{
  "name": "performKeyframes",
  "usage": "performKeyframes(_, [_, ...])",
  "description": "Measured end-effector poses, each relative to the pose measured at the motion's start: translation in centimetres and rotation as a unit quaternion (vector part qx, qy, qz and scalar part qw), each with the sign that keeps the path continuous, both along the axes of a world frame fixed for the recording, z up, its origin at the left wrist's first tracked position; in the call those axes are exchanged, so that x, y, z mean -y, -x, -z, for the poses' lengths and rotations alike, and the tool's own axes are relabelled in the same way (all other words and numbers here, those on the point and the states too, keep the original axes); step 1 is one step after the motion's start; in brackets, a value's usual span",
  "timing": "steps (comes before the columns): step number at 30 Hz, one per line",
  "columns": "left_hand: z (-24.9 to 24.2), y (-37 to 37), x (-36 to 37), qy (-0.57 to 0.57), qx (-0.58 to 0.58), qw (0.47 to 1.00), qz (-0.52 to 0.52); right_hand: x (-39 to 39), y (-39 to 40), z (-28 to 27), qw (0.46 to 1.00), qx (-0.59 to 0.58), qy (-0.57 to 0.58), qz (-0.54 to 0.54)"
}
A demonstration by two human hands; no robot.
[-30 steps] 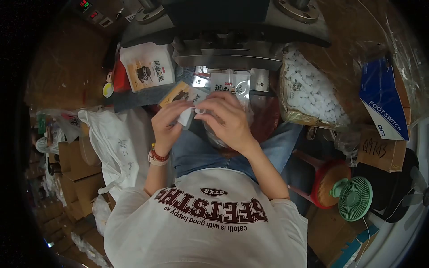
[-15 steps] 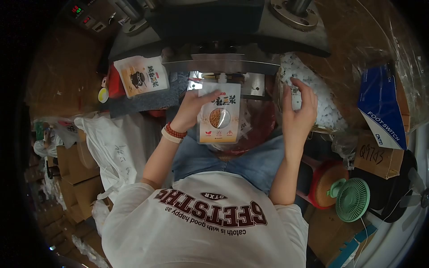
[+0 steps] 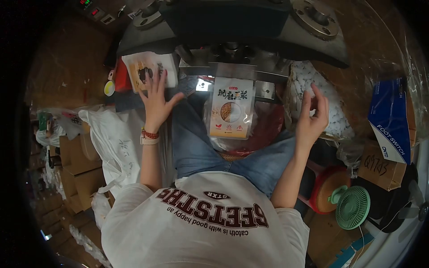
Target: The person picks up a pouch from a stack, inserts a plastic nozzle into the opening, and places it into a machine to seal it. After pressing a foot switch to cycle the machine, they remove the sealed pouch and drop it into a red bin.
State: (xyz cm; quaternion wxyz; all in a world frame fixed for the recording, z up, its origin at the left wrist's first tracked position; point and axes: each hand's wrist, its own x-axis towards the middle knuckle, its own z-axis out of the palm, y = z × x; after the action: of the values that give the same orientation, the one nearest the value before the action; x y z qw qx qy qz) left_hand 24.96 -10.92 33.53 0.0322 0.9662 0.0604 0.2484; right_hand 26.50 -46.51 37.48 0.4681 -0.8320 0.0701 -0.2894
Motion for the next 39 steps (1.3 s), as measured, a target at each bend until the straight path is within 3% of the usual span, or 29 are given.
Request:
performKeyframes(2, [1.8, 1.9, -2.0, -0.013, -0.101, 0.987, 0.128, -2.0, 1.5, -1.4, 0.998, 0.037, -0.007, -0.051])
performKeyframes(3, [1.3, 2.8, -1.6, 0.023, -0.089, 0.98, 0.176, -3.0, 2.1, -1.8, 0.992, 0.074, -0.012, -0.097])
performKeyframes(4, [1.3, 3.5, -1.5, 0.024, -0.091, 0.979, 0.179, -3.7, 2.7, -1.7, 0.983, 0.104, 0.011, -0.15])
performKeyframes(6, [1.2, 4.5, -1.5, 0.145, -0.079, 0.965, 0.202, -5.8, 4.0, -2.6, 0.969, 0.091, 0.038, -0.225])
performKeyframes(7, [-0.2, 4.3, 0.2, 0.213, -0.013, 0.956, 0.203, -7.0, 3.9, -2.6, 0.958, 0.134, 0.093, -0.236])
performKeyframes(10, [-1.4, 4.5, 2.8, 0.27, 0.03, 0.932, 0.24, -10.1, 3.9, -2.1, 0.923, 0.161, 0.195, -0.289])
performKeyframes(14, [-4.1, 5.0, 5.1, 0.255, 0.027, 0.906, 0.337, -10.2, 4.1, -2.0, 0.893, 0.133, 0.171, -0.394])
performKeyframes(16, [-4.8, 5.0, 5.4, 0.279, 0.014, 0.883, 0.378, -8.5, 4.2, -3.1, 0.88, 0.102, 0.103, -0.453])
performKeyframes(19, [-4.3, 4.8, 7.0, 0.367, -0.018, 0.837, 0.406, -7.6, 3.9, -2.8, 0.902, 0.026, 0.054, -0.427])
performKeyframes(20, [-3.3, 4.3, 7.7, 0.483, -0.155, 0.795, 0.334, -7.4, 3.7, -2.6, 0.902, 0.025, 0.054, -0.427])
performKeyframes(21, [-2.3, 3.8, 8.3, 0.58, -0.285, 0.722, 0.248, -7.3, 3.5, -2.3, 0.936, 0.029, 0.084, -0.339])
performKeyframes(22, [-1.3, 3.1, 9.0, 0.58, -0.285, 0.722, 0.247, -7.1, 3.2, -2.1, 0.961, 0.033, 0.115, -0.249])
performKeyframes(24, [0.2, 1.4, 10.2, 0.71, -0.241, 0.626, 0.215, -5.0, 2.6, -2.5, 0.982, 0.012, 0.077, -0.174])
performKeyframes(25, [-0.1, 0.4, 10.0, 0.73, -0.275, 0.597, 0.186, -3.7, 2.2, -2.6, 0.989, -0.001, 0.075, -0.129])
performKeyframes(26, [-0.4, -0.4, 10.2, 0.731, -0.277, 0.596, 0.185, -2.5, 1.6, -2.6, 0.986, 0.018, 0.146, -0.073])
performKeyframes(27, [-0.7, -1.1, 10.6, 0.77, -0.256, 0.559, 0.172, -1.5, 0.9, -2.1, 0.986, 0.016, 0.147, -0.073])
performKeyframes(29, [-0.4, -2.5, 10.4, 0.811, -0.251, 0.503, 0.164, 0.2, -0.4, 0.1, 0.923, -0.045, 0.381, 0.024])
performKeyframes(32, [-0.2, -3.0, 10.5, 0.835, -0.243, 0.469, 0.156, 1.4, -2.0, 3.2, 0.937, -0.118, 0.329, -0.019])
performKeyframes(33, [-0.4, -2.9, 10.2, 0.834, -0.24, 0.473, 0.151, 1.6, -2.1, 3.3, 0.938, -0.119, 0.326, -0.025])
performKeyframes(35, [-1.2, -2.8, 9.5, 0.761, -0.293, 0.555, 0.163, 1.7, -1.9, 2.9, 0.935, -0.119, 0.329, -0.049])
performKeyframes(36, [-1.7, -2.8, 8.7, 0.697, -0.305, 0.633, 0.143, 1.4, -2.0, 2.4, 0.936, -0.118, 0.329, -0.052])
performKeyframes(38, [-0.4, -2.8, 5.3, 0.539, -0.165, 0.814, 0.142, 1.0, -1.8, 1.6, 0.949, -0.077, 0.284, -0.113])
performKeyframes(39, [-0.3, -2.5, 3.6, 0.322, -0.055, 0.94, 0.102, 1.2, -1.9, 1.9, 0.95, -0.079, 0.283, -0.11])
